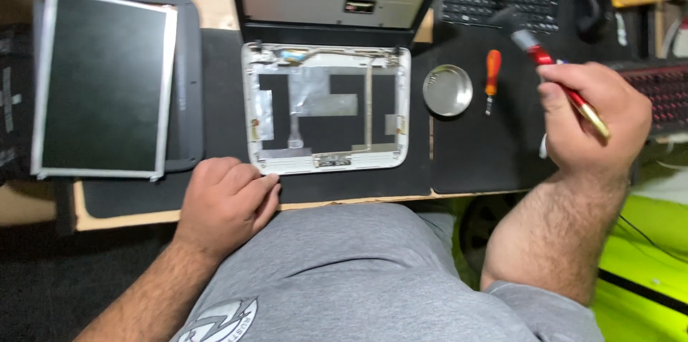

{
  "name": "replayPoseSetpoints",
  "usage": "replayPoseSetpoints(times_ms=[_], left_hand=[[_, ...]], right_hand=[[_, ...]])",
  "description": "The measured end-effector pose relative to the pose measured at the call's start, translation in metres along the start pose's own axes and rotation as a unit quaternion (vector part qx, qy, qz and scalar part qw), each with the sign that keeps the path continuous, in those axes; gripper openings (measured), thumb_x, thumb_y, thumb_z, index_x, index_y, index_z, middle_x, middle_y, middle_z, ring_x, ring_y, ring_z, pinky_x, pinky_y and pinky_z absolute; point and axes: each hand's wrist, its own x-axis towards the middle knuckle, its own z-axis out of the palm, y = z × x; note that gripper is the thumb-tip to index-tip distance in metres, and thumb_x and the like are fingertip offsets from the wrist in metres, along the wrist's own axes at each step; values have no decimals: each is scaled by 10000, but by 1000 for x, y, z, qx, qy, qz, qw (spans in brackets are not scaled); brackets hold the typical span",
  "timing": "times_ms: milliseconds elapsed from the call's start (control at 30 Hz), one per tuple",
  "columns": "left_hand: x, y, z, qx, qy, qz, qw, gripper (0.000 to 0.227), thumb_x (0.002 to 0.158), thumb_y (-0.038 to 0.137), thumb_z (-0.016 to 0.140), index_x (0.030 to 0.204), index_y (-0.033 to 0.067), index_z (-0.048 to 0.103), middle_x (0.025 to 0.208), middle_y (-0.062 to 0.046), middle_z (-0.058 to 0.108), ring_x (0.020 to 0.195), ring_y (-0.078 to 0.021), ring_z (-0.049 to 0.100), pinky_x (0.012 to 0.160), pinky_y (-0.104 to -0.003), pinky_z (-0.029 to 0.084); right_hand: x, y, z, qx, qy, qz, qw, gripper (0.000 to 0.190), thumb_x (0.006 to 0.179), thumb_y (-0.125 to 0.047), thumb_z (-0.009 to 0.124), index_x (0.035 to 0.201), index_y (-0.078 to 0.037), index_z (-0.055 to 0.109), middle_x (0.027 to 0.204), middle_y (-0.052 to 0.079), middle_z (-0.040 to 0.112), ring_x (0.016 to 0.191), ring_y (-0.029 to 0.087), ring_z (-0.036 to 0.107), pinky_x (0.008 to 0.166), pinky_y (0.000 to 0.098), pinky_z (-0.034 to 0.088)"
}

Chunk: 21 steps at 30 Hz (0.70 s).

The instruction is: The person removes the old laptop screen, cleans the chassis with a brush, and installs a new screen. They connect the ribbon cable and secure the screen with screws using a screwdriver.

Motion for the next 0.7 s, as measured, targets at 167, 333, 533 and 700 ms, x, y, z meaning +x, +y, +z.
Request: replayPoseSetpoints(times_ms=[167, 333, 533, 700], left_hand=[[-1, 1, 3, 27, -38, -35, 998, 106, 862, 192, 813, 891, 130, 732, 822, -19, 665, 786, -236, 622, 714, -406, 483], [-10, 0, 10, 54, -42, -43, 997, 152, 855, 248, 824, 926, 148, 733, 886, -9, 680, 840, -240, 635, 746, -417, 484], [-2, 4, 3, 17, -35, -57, 998, 135, 865, 184, 777, 934, 84, 718, 831, -72, 625, 714, -269, 589, 600, -448, 478], [-9, 5, 6, 37, -25, -55, 998, 109, 880, 190, 765, 942, 117, 712, 952, -38, 629, 798, -253, 605, 709, -427, 477]], right_hand=[[-69, 52, -12, -121, 82, 66, 987, 189, 1016, 89, 754, 1200, 110, 792, 1123, 241, 727, 1019, 339, 669, 950, 429, 533], [-94, 53, -5, -27, 9, 141, 990, 575, 838, 5, 700, 1403, 84, 623, 1297, 241, 617, 1093, 316, 626, 1020, 442, 499], [-93, 83, 27, -77, -13, 151, 985, 499, 938, -139, 623, 1409, 24, 645, 1292, 188, 639, 1176, 360, 559, 1042, 485, 407], [-93, 113, 48, -155, 7, 121, 981, 483, 1005, -225, 590, 1441, -28, 657, 1289, 125, 643, 1197, 380, 483, 1036, 489, 330]])
